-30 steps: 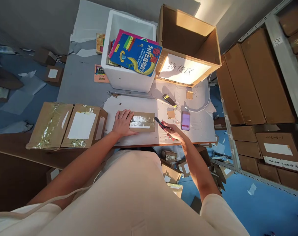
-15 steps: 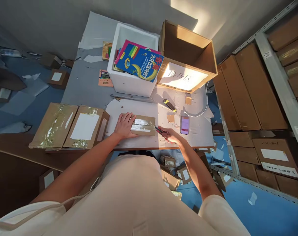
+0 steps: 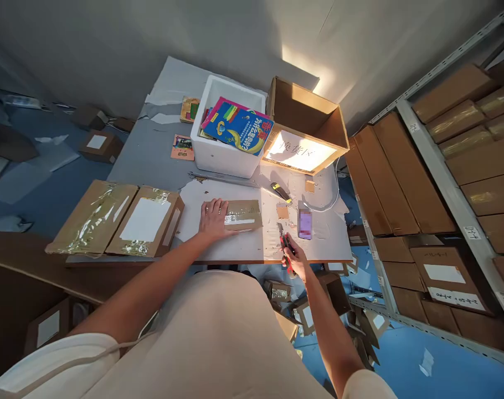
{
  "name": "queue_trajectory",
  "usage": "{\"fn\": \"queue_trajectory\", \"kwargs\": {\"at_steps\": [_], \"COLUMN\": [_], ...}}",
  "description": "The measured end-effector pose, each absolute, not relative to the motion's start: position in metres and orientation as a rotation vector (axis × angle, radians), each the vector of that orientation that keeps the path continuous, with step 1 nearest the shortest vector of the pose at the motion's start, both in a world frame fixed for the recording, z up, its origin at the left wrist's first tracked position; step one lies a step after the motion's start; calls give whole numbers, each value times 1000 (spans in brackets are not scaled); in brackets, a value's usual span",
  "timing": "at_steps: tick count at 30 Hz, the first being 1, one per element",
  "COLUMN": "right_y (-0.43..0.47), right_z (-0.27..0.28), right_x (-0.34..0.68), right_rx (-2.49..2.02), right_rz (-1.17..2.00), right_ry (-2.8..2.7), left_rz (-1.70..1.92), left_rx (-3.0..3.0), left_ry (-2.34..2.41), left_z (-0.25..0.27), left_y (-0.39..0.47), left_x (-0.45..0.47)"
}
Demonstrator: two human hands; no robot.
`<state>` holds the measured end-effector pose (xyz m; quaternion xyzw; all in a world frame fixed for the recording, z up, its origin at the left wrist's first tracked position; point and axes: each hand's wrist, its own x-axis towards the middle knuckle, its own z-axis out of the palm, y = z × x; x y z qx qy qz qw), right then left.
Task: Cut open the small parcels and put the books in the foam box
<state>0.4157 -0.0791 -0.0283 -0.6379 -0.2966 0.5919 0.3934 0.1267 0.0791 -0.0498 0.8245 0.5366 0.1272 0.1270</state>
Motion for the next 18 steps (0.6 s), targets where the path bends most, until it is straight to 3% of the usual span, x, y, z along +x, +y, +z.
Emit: {"fn": "queue_trajectory", "kwargs": {"at_steps": [4,8,18], "right_y": [-49,-6,17], "right_z": [-50,-64,-55], "right_x": [355,305,300], "right_rx": [-1498,-1417,-1449], "right_rz": [1420,1409,1361], "right_ry": [-550,-425,-573], "left_rz": [351,280,591], "left_rx": [2174,2113,1897], "left_ry": [1846,1817,1635], "left_z": [-37,-35,-70], "left_y": [70,58,32], "left_x": [145,131,86]}}
